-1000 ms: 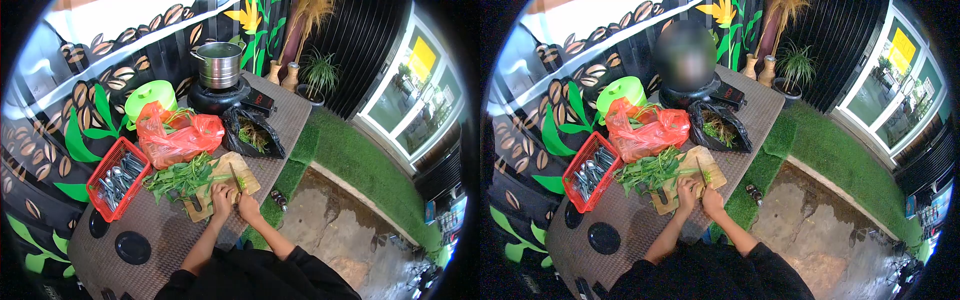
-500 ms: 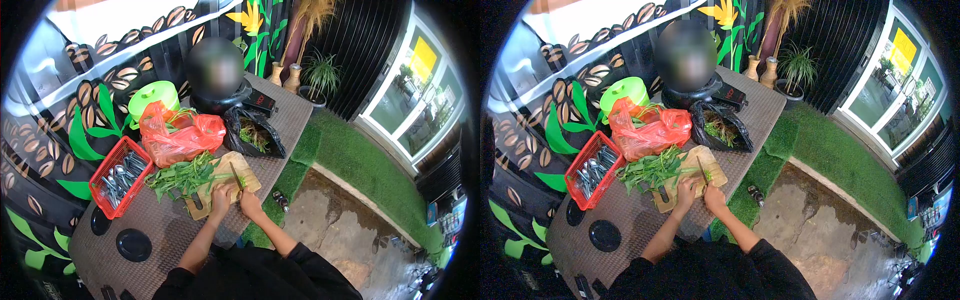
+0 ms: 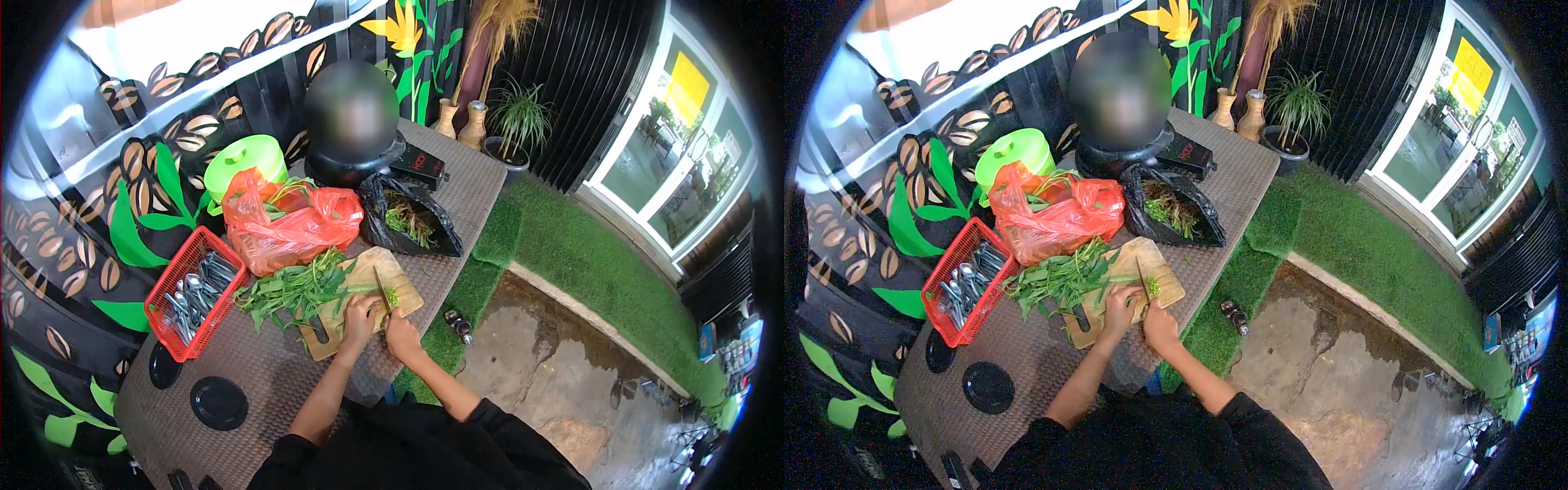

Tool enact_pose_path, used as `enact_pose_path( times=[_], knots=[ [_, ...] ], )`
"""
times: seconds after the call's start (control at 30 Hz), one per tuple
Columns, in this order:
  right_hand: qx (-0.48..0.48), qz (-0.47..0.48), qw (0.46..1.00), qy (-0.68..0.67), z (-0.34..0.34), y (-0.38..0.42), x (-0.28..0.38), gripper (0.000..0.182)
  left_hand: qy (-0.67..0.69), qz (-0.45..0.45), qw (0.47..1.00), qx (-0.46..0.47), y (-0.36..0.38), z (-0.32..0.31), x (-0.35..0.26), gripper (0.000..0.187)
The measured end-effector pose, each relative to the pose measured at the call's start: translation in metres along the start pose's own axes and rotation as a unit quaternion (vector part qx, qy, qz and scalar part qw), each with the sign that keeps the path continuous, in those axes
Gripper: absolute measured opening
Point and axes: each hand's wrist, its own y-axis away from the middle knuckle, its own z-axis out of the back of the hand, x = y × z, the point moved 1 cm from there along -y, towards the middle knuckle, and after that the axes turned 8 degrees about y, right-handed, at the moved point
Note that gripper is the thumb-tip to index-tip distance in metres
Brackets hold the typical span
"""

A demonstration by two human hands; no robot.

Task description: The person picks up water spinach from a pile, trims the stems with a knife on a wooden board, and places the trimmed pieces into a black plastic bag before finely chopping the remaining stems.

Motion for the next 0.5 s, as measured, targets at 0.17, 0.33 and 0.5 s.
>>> enact_pose_path(
  times=[0.17,0.33,0.5],
  knots=[
    [0.005,0.020,1.000,-0.001,0.009,-0.002,-0.007,0.030,0.006,-0.030,0.999,0.026,-0.002,0.001,-0.009,0.023],
    [0.025,0.024,0.999,0.025,0.013,-0.006,-0.006,0.028,0.036,0.018,0.999,0.005,0.001,-0.006,-0.011,0.014],
    [0.046,-0.023,0.999,0.009,0.006,-0.007,0.004,0.029,0.062,0.046,0.997,-0.003,-0.001,-0.003,-0.016,0.017]
  ],
)
